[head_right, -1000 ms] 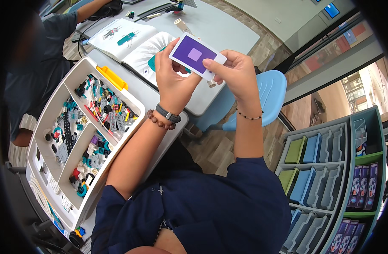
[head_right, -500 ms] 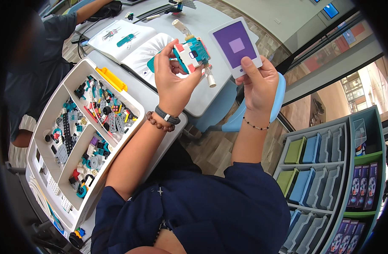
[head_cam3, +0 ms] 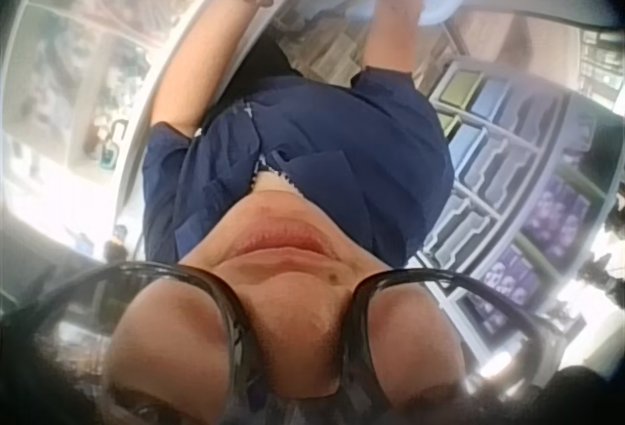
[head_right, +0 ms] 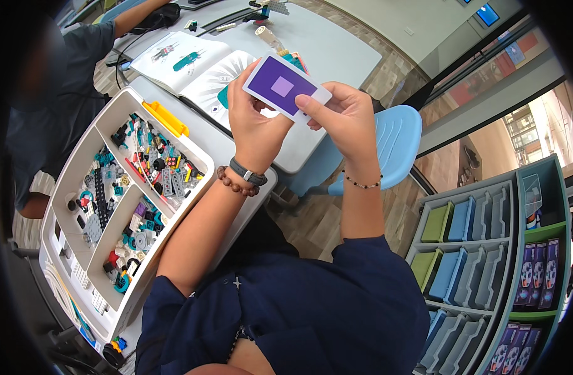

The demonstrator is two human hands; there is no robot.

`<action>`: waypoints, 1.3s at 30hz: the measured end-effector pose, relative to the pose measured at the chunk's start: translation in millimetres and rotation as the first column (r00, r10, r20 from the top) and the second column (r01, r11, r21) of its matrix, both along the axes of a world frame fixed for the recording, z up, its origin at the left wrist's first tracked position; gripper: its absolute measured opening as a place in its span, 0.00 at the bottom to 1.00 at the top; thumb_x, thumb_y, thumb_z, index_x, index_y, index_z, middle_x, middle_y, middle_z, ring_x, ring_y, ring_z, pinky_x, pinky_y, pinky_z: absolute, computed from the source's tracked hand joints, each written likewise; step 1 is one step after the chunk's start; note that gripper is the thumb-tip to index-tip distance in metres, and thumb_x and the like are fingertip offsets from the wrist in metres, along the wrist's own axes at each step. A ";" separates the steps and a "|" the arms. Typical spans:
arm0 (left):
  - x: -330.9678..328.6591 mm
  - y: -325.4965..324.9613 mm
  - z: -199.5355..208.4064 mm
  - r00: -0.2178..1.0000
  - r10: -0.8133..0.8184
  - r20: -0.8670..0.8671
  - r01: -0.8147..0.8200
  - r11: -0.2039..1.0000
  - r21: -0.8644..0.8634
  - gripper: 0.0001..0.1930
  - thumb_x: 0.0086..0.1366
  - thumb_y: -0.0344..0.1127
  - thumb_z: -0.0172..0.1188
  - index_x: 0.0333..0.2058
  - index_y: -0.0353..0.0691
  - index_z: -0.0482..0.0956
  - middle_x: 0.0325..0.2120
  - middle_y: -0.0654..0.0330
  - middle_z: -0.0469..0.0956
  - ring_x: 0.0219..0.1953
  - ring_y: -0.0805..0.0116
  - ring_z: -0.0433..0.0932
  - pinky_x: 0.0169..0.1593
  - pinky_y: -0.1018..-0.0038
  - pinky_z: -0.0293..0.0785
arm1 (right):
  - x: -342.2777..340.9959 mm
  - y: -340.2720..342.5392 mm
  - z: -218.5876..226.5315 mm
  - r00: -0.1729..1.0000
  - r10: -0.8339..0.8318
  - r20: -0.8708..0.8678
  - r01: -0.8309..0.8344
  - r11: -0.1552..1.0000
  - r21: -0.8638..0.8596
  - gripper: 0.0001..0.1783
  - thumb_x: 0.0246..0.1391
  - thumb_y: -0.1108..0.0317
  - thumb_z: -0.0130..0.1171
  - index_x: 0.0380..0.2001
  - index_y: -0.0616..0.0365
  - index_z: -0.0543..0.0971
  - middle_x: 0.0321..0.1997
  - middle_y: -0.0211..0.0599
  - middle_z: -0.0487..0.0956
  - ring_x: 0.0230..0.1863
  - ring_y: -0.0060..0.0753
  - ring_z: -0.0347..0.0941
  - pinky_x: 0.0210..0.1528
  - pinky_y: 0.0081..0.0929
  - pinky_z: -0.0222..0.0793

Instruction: The person assembles a small robot-like figure from colorful building blocks using a tray of parts and an instruction manual. They pick pieces from the tray, attach them to the structure, and frequently consult the manual while working at a table with another person.

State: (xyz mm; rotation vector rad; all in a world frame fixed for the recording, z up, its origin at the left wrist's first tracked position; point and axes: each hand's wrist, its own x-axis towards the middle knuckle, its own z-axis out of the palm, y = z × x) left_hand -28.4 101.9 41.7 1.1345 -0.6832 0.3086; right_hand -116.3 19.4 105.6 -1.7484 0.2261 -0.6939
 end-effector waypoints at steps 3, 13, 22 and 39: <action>-0.8 0.3 0.8 1.000 0.017 0.018 -0.017 1.000 0.002 0.34 0.41 0.30 0.67 0.50 0.37 0.65 0.37 0.58 0.64 0.29 0.75 0.68 0.29 0.81 0.69 | 2.3 -1.3 -3.0 1.000 0.000 0.008 0.000 1.000 0.004 0.11 0.41 0.69 0.66 0.26 0.65 0.78 0.19 0.31 0.76 0.17 0.14 0.68 0.21 0.11 0.65; -1.4 3.5 -0.9 0.998 0.039 0.042 -0.042 0.996 0.076 0.35 0.43 0.27 0.67 0.52 0.36 0.62 0.40 0.58 0.63 0.35 0.75 0.73 0.36 0.82 0.74 | 2.3 1.8 -4.2 0.997 -0.074 -0.008 0.074 0.997 -0.032 0.11 0.42 0.69 0.65 0.26 0.66 0.77 0.19 0.33 0.76 0.17 0.15 0.68 0.19 0.11 0.64; -1.9 3.1 3.6 0.997 0.078 0.018 -0.079 0.995 0.053 0.34 0.39 0.25 0.65 0.50 0.39 0.65 0.35 0.59 0.63 0.24 0.77 0.66 0.29 0.82 0.68 | -21.3 -33.8 2.7 0.874 -0.010 0.485 -0.138 0.954 0.268 0.08 0.49 0.69 0.59 0.28 0.63 0.74 0.22 0.34 0.75 0.18 0.20 0.67 0.19 0.16 0.60; -6.1 -1.2 6.5 0.882 -0.424 -0.206 0.382 0.899 -0.213 0.35 0.46 0.21 0.63 0.53 0.34 0.56 0.45 0.54 0.66 0.38 0.70 0.74 0.37 0.78 0.75 | 11.7 -88.1 -32.5 0.984 0.058 0.168 -0.161 0.693 0.702 0.08 0.54 0.64 0.52 0.26 0.55 0.73 0.18 0.28 0.71 0.16 0.17 0.61 0.17 0.15 0.53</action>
